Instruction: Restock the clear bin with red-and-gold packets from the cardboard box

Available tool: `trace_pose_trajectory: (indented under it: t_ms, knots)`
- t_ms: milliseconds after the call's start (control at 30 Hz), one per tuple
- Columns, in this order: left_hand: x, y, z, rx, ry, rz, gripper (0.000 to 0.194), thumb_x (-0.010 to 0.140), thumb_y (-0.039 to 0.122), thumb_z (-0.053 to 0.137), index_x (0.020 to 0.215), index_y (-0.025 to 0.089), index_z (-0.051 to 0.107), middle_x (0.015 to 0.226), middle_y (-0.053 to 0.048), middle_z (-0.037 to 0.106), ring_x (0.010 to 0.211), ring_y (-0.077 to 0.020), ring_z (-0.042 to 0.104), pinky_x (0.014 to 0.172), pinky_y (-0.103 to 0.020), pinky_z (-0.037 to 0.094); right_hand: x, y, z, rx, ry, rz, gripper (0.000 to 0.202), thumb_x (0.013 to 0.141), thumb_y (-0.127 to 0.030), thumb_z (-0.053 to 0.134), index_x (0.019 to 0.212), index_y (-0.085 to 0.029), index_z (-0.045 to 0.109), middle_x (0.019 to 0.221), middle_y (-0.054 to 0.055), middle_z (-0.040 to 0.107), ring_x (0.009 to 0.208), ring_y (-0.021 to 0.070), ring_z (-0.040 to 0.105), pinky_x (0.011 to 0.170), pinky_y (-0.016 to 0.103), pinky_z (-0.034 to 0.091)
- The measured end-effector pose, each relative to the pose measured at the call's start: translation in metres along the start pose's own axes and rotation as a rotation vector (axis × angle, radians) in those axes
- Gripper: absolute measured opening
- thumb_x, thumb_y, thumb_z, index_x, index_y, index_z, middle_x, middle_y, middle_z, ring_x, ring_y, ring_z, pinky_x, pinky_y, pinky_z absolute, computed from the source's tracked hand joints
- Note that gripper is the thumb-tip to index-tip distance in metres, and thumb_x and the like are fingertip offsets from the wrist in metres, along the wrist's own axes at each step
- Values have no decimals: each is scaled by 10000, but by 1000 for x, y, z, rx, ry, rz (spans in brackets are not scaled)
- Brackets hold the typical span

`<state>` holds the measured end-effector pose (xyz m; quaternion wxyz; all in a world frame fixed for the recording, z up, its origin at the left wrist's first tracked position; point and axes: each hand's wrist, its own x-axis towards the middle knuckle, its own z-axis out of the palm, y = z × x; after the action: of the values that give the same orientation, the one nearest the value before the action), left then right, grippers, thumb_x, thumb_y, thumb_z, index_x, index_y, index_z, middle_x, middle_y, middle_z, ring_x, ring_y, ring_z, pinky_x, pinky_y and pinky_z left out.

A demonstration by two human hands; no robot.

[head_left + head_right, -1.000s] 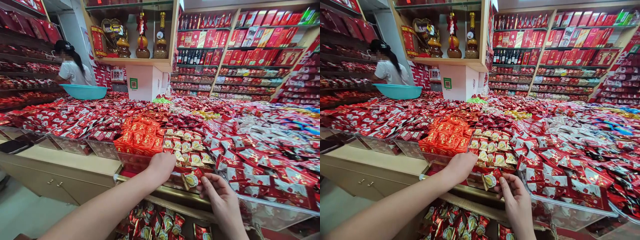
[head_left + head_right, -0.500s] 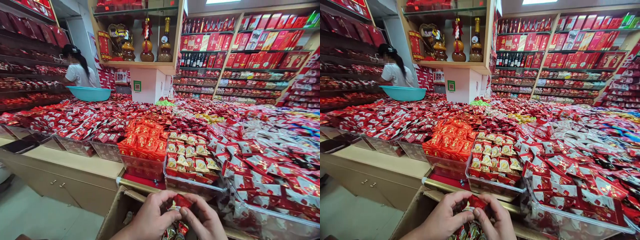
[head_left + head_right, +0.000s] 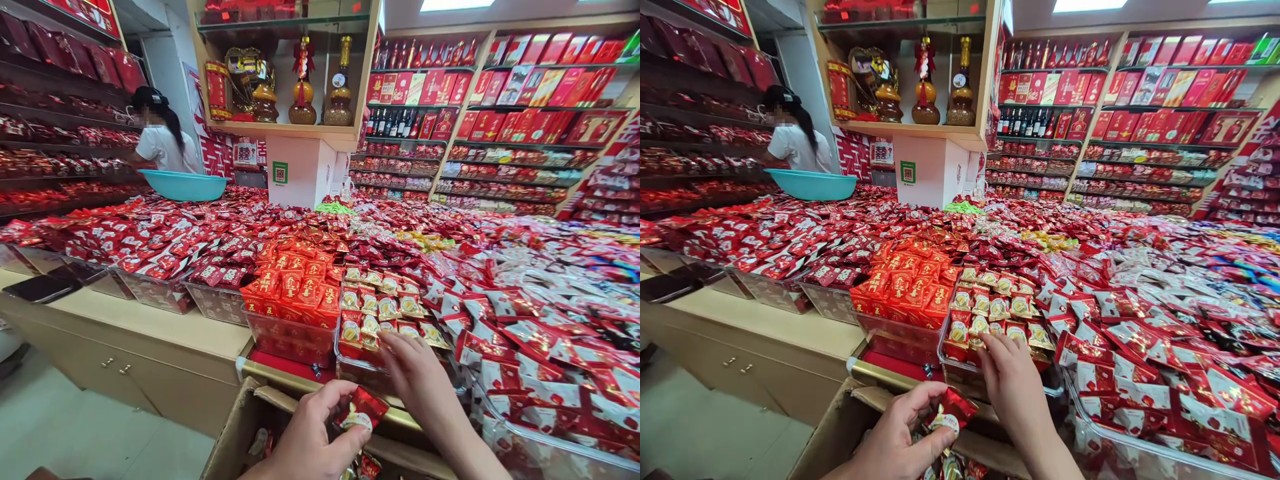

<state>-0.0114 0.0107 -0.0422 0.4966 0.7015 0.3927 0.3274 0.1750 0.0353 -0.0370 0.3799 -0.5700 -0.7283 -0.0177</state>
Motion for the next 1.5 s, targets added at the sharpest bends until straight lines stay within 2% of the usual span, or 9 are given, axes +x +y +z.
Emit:
trace_pose_trajectory:
  t_ms: [133, 333, 467, 567, 767, 933, 1133, 1300, 1500]
  knots:
    - [1, 5, -4, -19, -33, -4, 282, 742, 181, 548, 1024, 169, 538, 921, -37, 661, 828, -164, 602, 770, -237, 467, 36, 0, 10, -354, -156, -51, 271, 857, -190, 387, 944, -154, 641, 925, 82, 662, 774, 207, 536, 750, 341, 380]
    - [0, 0, -4, -37, -4, -19, 264, 741, 208, 570, 1002, 176, 558, 952, -41, 659, 843, -173, 600, 777, -245, 462, 37, -2, 10, -353, -242, -37, 335, 862, -180, 362, 650, -167, 621, 722, 65, 649, 697, 185, 530, 728, 330, 351]
    - [2, 0, -1, -240, 71, -28, 279, 769, 215, 552, 1044, 180, 520, 1025, -62, 629, 945, -175, 567, 860, -270, 423, 17, -8, -3, -18, -143, 74, 249, 844, -255, 406, 800, -162, 633, 869, 91, 648, 833, 222, 538, 769, 346, 386]
    - [7, 8, 1, -388, 92, -47, 370, 758, 183, 561, 1110, 179, 447, 1037, -80, 608, 979, -177, 546, 880, -296, 403, -9, -23, -9, 481, -241, 254, 259, 822, -364, 452, 943, -183, 591, 900, 77, 638, 839, 198, 576, 729, 297, 449]
    - [20, 19, 4, -322, 51, 18, 481, 743, 151, 569, 1178, 215, 374, 902, -31, 584, 847, -144, 554, 799, -293, 427, -24, -30, -12, 857, -179, 407, 226, 769, -401, 526, 795, -179, 559, 754, 35, 617, 713, 168, 574, 643, 261, 466]
    - [29, 3, 0, -159, 166, 109, 369, 805, 179, 472, 1165, 202, 395, 900, -34, 549, 726, -112, 531, 693, -257, 442, 44, -1, -21, 607, 109, 465, 326, 735, -455, 530, 881, -168, 475, 680, 20, 605, 637, 156, 561, 542, 240, 431]
    - [24, -9, -1, -25, 76, 109, 351, 788, 174, 470, 1137, 191, 441, 821, -16, 556, 643, -97, 522, 595, -212, 433, 120, 18, 15, 251, -160, 502, 349, 768, -298, 509, 1050, -108, 433, 716, 55, 639, 603, 140, 584, 516, 225, 409]
    - [21, -8, 1, 91, 21, 159, 404, 770, 151, 465, 1168, 207, 425, 816, -9, 580, 597, -87, 503, 536, -182, 407, 131, 10, 32, -18, -258, 454, 373, 694, -267, 590, 1009, -81, 513, 766, 98, 643, 667, 179, 578, 562, 256, 375]
    - [22, -7, 0, 143, -35, 157, 402, 765, 153, 462, 1162, 207, 433, 802, 1, 586, 561, -82, 492, 515, -176, 401, 133, 11, 10, -257, -310, 313, 148, 734, -188, 491, 772, -126, 621, 785, 97, 658, 735, 186, 581, 603, 249, 361]
